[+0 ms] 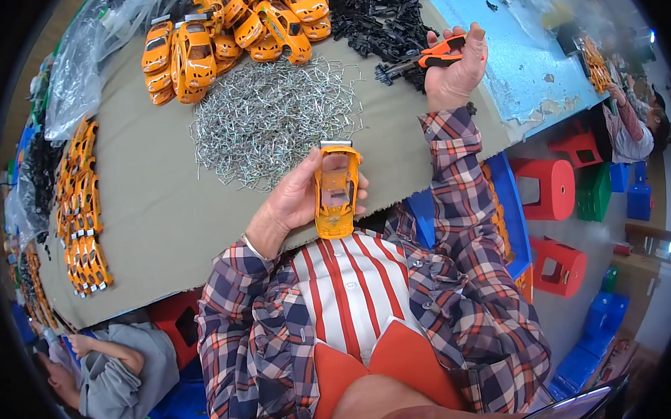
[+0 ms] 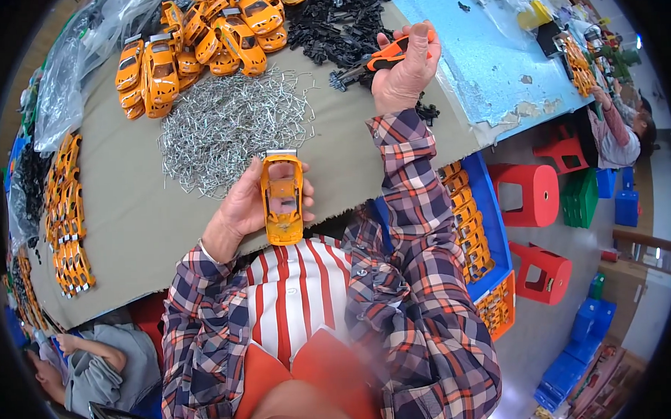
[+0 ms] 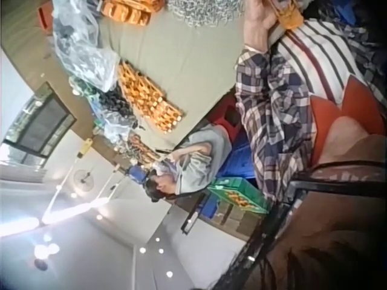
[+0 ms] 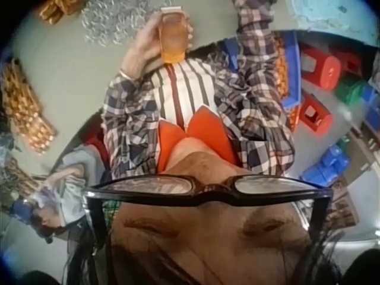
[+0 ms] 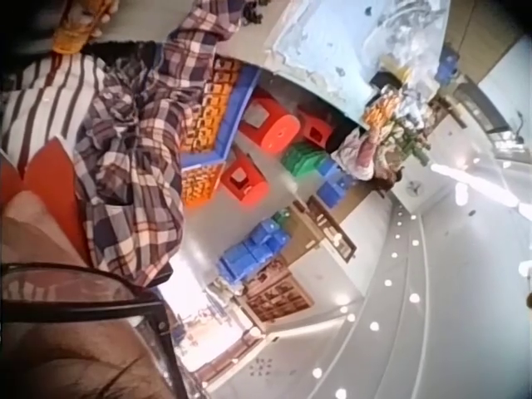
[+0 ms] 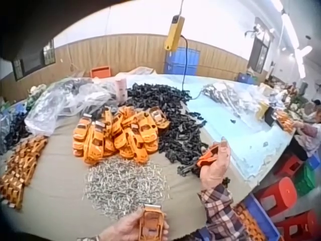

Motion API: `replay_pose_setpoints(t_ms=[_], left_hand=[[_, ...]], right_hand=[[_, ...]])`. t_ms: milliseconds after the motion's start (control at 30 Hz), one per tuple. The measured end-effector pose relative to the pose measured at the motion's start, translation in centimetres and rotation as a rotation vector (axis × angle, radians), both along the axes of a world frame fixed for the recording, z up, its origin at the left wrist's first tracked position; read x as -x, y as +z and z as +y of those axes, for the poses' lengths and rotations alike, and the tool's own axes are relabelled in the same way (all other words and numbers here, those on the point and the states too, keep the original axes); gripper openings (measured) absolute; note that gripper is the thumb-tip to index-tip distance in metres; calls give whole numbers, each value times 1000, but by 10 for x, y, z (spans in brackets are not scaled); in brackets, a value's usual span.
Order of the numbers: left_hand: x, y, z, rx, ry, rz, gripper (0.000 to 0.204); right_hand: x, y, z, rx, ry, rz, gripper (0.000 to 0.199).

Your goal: Assembling plastic toy cars by attaching chassis components using pliers.

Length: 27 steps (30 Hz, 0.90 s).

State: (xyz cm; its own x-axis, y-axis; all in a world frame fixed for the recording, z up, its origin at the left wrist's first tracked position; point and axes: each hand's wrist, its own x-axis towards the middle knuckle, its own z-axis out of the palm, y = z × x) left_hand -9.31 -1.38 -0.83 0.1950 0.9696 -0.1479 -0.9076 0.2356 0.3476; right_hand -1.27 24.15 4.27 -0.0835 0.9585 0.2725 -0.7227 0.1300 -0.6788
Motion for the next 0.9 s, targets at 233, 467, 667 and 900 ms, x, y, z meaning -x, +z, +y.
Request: replay_pose_setpoints(t_ms=[233,467,667,900], left_hand=[[-1,1,-1,-5,1,37,62],[-6,4,-10,36,97,10,60],[-7,2,-12,77,288,29,60],[-4,10,-1,167,330,67,61]], right_hand=[[2,6,-4,-46,-38,-4,51],[2,-8,-8,84,-24,-97,38],[-28,-2,-18,28,207,-142,35],[-59,26,-77,-126,689,107,37]])
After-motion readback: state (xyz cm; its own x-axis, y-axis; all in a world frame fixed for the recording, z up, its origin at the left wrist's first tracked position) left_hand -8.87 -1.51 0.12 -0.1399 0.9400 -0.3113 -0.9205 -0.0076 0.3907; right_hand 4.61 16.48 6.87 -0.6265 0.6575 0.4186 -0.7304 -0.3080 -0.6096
